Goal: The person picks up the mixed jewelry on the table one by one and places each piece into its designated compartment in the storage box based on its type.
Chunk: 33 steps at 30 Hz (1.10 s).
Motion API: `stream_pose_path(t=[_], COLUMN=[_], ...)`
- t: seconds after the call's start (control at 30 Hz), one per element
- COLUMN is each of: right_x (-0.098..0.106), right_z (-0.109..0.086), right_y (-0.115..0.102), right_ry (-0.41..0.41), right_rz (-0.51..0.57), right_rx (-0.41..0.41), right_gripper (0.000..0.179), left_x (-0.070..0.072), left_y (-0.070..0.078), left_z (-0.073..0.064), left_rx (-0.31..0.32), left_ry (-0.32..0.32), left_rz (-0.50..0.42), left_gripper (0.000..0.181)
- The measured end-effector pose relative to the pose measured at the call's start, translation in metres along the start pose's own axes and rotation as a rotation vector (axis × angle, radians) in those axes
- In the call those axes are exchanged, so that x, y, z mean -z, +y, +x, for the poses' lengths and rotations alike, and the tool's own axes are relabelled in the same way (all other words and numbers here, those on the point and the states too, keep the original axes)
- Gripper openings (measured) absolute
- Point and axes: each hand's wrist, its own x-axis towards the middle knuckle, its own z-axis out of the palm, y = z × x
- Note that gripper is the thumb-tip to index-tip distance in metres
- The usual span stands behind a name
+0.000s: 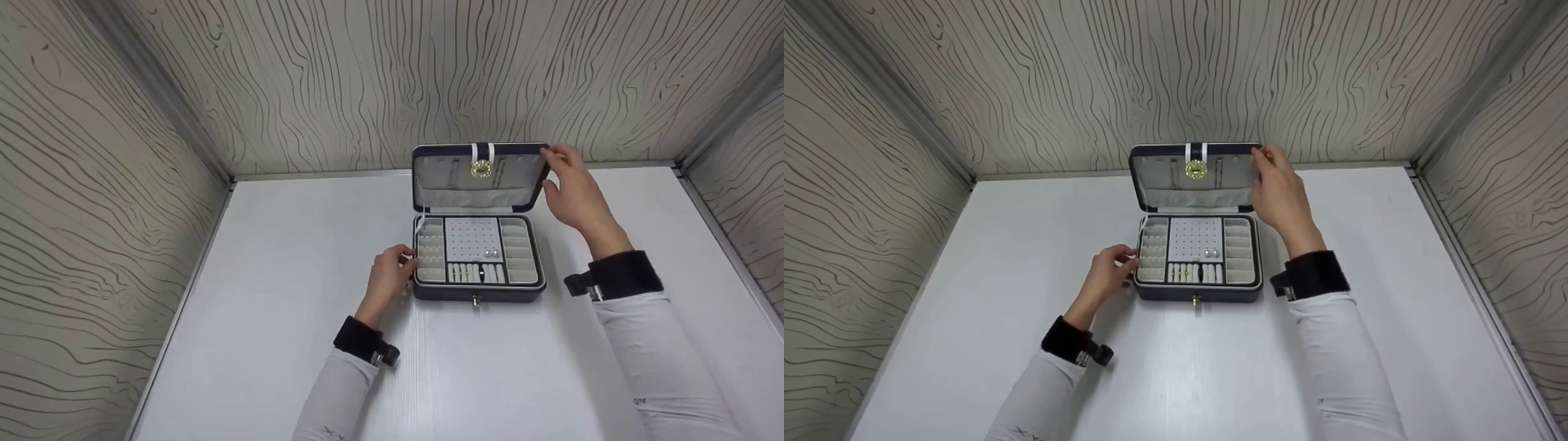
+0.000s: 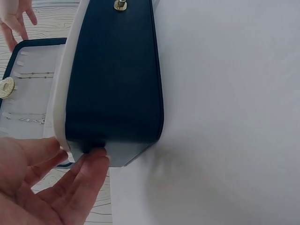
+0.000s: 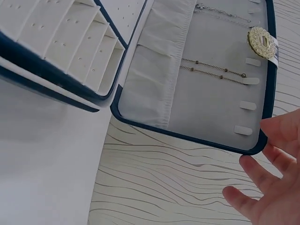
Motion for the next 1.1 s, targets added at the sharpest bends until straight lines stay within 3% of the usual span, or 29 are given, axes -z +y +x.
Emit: stream_pose_path(t=[0.23,0.43,0.67,0.8,0.93,1.1], right_x=[-0.003,-0.006,-0.011,-0.016,-0.022,-0.029], right_z=[-0.024,-0.042,-0.063,-0.071,-0.076,-0.085], right_y=[-0.015,-0.026,-0.031,-0.034,-0.034,-0.030], right_ry=[0.166,0.229,0.235,0.248,0.308,0.365], right_rz=[-0.175,-0.195,-0.199,-0.171,-0.149,-0.146], right_rx=[0.044,0.050,0.029,0.000,0.019,0.044], right_gripper=[0.044,0.039,0.035,0.039,0.037,0.032], left_x=[-0.002,0.001,0.015,0.022,0.025,0.025], left_y=[0.000,0.003,0.022,0.039,0.052,0.061], left_z=[-0.002,-0.003,-0.001,-0.001,-0.002,-0.002], left_rx=[-0.044,-0.084,-0.158,-0.236,-0.289,-0.268], left_ry=[0.029,0.065,0.199,0.218,0.220,0.217], left_rz=[0.088,0.128,-0.012,-0.120,-0.179,-0.194], left_gripper=[0.021,0.029,0.038,0.044,0.050,0.052])
